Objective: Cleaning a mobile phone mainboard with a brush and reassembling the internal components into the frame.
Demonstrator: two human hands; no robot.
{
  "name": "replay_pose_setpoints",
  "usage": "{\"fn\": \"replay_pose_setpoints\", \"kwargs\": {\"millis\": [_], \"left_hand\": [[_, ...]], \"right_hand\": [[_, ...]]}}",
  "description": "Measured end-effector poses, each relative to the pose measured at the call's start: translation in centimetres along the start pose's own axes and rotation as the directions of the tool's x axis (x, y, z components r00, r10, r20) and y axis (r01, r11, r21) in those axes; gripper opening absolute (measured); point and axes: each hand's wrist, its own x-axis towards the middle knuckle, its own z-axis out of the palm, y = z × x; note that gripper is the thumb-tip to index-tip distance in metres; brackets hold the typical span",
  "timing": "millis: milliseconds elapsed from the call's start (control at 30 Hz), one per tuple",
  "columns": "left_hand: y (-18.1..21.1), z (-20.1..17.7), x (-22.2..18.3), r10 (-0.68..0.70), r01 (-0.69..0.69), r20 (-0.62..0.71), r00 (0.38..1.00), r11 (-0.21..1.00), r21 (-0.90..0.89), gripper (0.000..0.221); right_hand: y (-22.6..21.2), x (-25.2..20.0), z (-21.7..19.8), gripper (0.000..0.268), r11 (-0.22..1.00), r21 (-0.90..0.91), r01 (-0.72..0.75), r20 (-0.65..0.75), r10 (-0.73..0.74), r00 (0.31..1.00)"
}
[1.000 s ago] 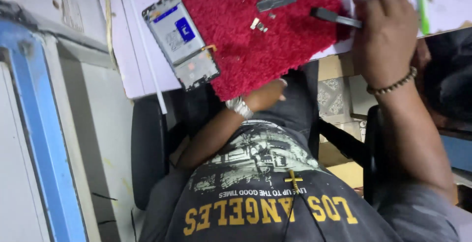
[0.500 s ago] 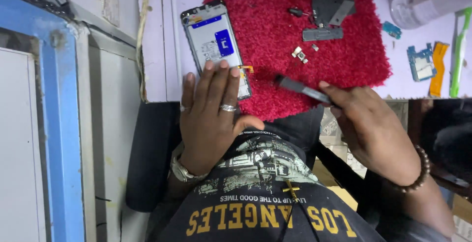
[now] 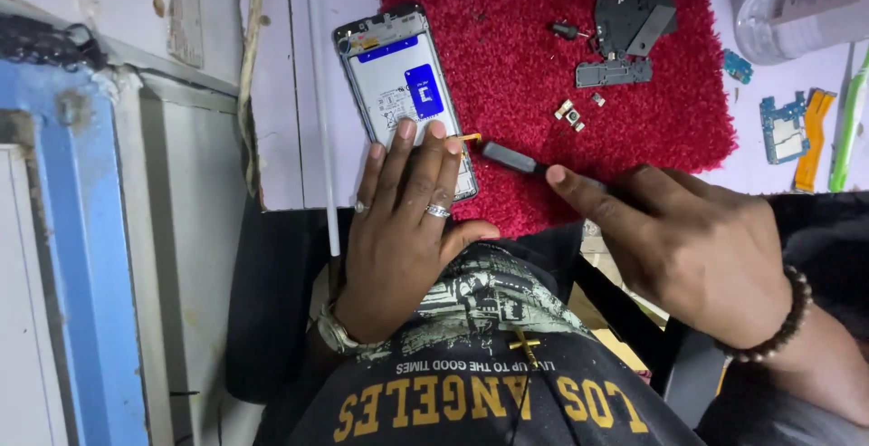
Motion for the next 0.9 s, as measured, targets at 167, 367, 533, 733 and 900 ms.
{"fn": "replay_pose_setpoints", "kwargs": {"millis": [167, 367, 533, 733, 900], "left_hand": [[-0.2, -0.1, 0.3, 0.023, -0.023, -0.035, 0.999, 1.0, 0.003, 0.098], [-0.3, 0.1, 0.2, 0.027, -0.026, -0.045, 0.999, 0.999, 0.024, 0.1], [-0.7, 2.0, -0.7, 0.034, -0.031, -0.12, 0.992, 0.999, 0.023, 0.09], [-0.5, 2.9, -1.5, 0.156, -0.163, -0.347, 0.925, 0.987, 0.007, 0.049], [0.6, 3.1, -0.9, 0.399, -0.39, -0.262, 0.879, 0.917, 0.088, 0.047]], "right_hand": [[0.0, 0.9, -0.3, 0.065, 0.999, -0.034, 0.038, 0.053, -0.036, 0.998], [0.5, 0.8, 0.3, 0.042, 0.999, 0.005, 0.052, -0.104, -0.051, 0.993], [1.5, -2.9, 1.1, 0.046, 0.957, 0.055, -0.286, -0.21, 0.291, 0.933], [3.3, -4.9, 7.3, 0.034, 0.871, 0.318, -0.374, -0.268, 0.461, 0.846], [4.5, -5.6, 7.0, 0.006, 0.936, 0.249, -0.25, -0.417, 0.337, 0.844]]}}
